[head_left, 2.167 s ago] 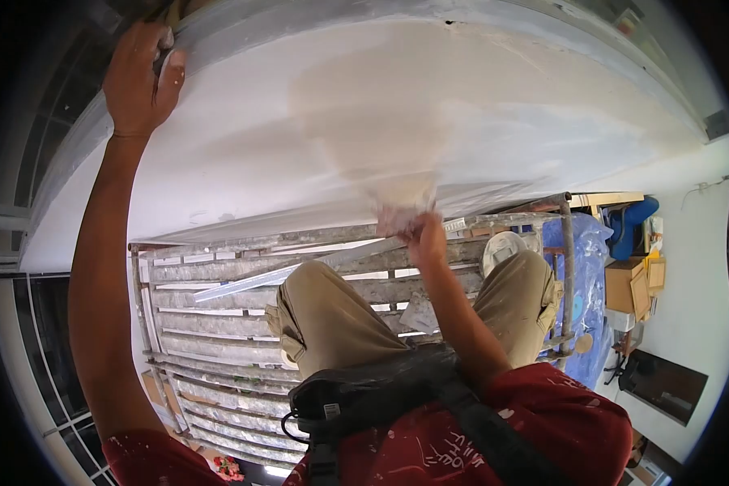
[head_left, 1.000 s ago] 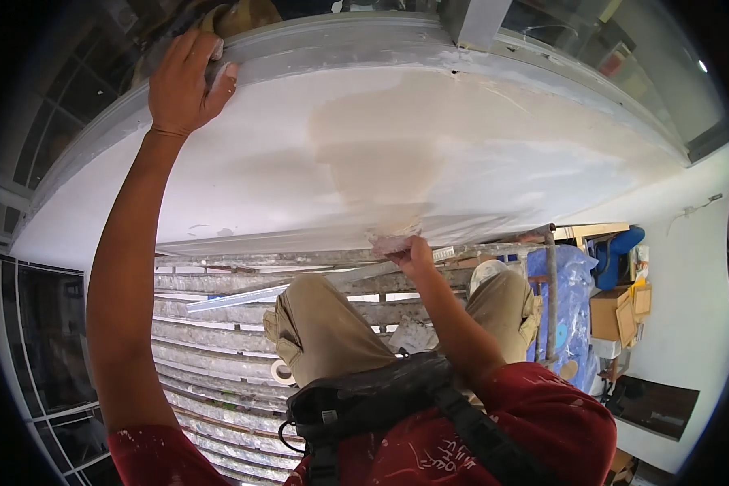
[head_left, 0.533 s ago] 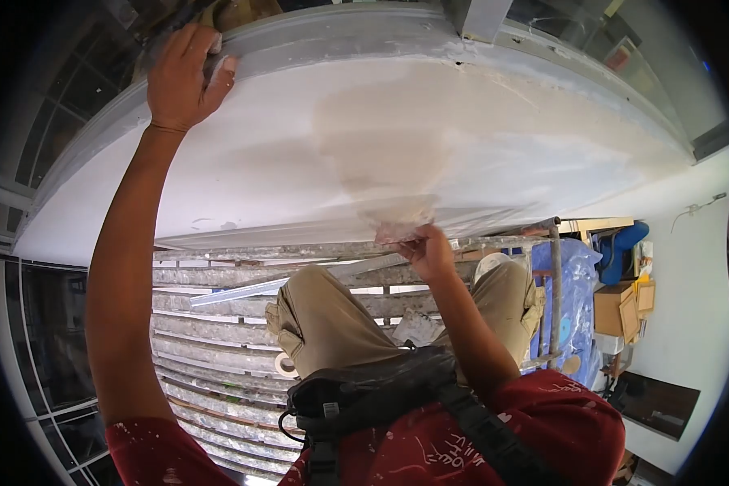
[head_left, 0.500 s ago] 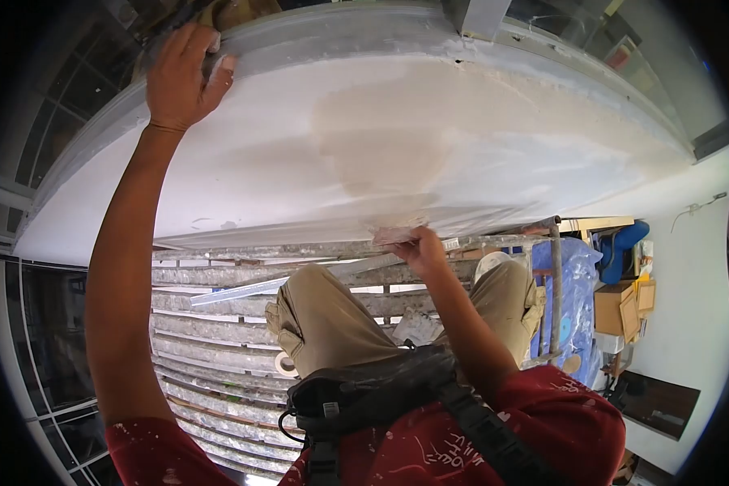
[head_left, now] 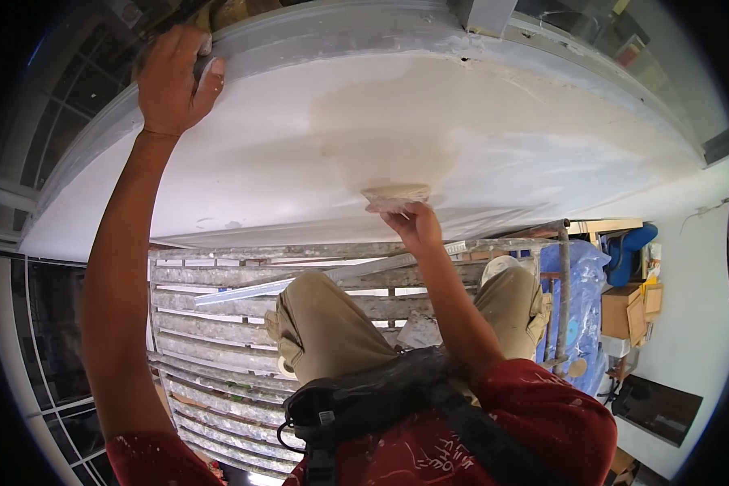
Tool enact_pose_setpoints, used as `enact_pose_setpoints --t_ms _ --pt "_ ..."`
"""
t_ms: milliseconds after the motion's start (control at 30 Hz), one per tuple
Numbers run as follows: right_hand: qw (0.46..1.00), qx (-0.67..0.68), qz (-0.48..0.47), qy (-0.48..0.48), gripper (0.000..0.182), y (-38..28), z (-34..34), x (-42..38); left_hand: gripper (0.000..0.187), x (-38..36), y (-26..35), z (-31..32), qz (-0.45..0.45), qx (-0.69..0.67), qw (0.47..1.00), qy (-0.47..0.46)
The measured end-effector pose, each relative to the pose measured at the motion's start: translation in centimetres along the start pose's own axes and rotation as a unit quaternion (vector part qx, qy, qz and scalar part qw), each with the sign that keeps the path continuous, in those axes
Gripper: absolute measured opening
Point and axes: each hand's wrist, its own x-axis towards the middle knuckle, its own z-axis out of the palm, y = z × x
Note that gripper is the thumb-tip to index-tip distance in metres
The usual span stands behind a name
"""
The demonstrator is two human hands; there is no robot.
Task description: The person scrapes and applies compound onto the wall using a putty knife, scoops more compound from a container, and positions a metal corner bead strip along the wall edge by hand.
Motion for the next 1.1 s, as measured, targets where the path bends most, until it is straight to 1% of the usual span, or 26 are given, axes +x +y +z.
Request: enact_pose_setpoints --t_ms 67,167,267,367,467,500,567,633,667,700,767,800,867,900,933,1000,1067,1100 --pt "1.0 -0.004 -0.017 -0.013 0.037 -1.8 1.0 -5.8 0.023 -0.1 0.3 0.0 -0.003 0.003 1.0 -0.007" --pt "0.999 -0.036 0.023 0.024 0.035 -1.7 -2.9 -6.3 0.023 -0.2 0.4 -0.1 -0.015 0.009 1.0 -0.01" --pt "0.992 -0.073 0.087 0.05 0.036 1.7 -7.5 -1.4 0.024 -0.4 0.3 0.1 -0.021 0.015 1.0 -0.01" --pt "0.983 -0.058 0.126 0.121 0.038 5.6 -10.0 5.2 0.026 -0.5 0.1 0.3 -0.01 0.006 1.0 -0.006" --pt "0.984 -0.031 0.106 0.137 0.039 7.0 -9.1 8.2 0.027 -0.4 0.1 0.4 0.01 0.019 1.0 0.009" --pt "0.987 -0.034 0.095 0.125 0.04 7.4 -9.0 8.6 0.027 -0.3 0.2 0.5 0.018 0.025 0.999 0.016" --pt "0.992 -0.045 0.067 0.097 0.042 7.4 -8.6 9.5 0.028 -0.3 0.1 0.5 0.004 0.024 1.0 -0.003" --pt "0.993 -0.034 0.061 0.098 0.043 6.4 -7.1 9.0 0.028 -0.4 -0.2 0.2 0.002 0.024 1.0 -0.009" --pt "0.993 -0.029 0.057 0.099 0.043 5.6 -6.1 8.2 0.028 -0.3 -0.3 0.4 0.007 0.022 1.0 -0.004" --pt "0.996 -0.028 0.04 0.078 0.04 4.3 -4.7 7.0 0.028 -0.3 -0.4 0.4 0.013 0.021 1.0 0.004" --pt "0.999 -0.027 0.004 0.034 0.035 0.8 -0.6 3.2 0.029 -0.3 -0.2 0.3 -0.008 0.02 1.0 -0.006" --pt "0.999 -0.036 -0.013 -0.004 0.033 -0.8 1.2 1.7 0.029 -0.3 -0.2 0.3 -0.018 0.018 1.0 -0.011" --pt "0.995 -0.052 -0.043 -0.078 0.03 -4.2 4.8 -1.3 0.027 0.2 0.4 0.2 -0.023 0.013 1.0 0.007" --pt "0.992 -0.056 -0.065 -0.094 0.03 -5.9 6.8 -3.6 0.026 0.1 0.7 0.0 -0.027 0.01 1.0 0.01" --pt "0.989 -0.059 -0.085 -0.11 0.029 -7.6 8.9 -6.3 0.026 -0.2 0.9 -0.1 -0.035 0.007 0.999 0.002" --pt "0.971 -0.076 -0.185 -0.134 0.03 -10.5 12.9 -14.3 0.026 -0.3 0.8 -0.1 -0.05 0.003 0.999 -0.013" --pt "0.964 -0.065 -0.206 -0.156 0.029 -13.2 15.8 -20.6 0.026 -0.2 0.7 -0.1 -0.04 0.001 0.999 0.002" --pt "0.966 -0.097 -0.203 -0.126 0.027 -13.8 14.5 -21.2 0.026 -0.1 0.7 0.0 -0.033 -0.002 0.999 0.009"
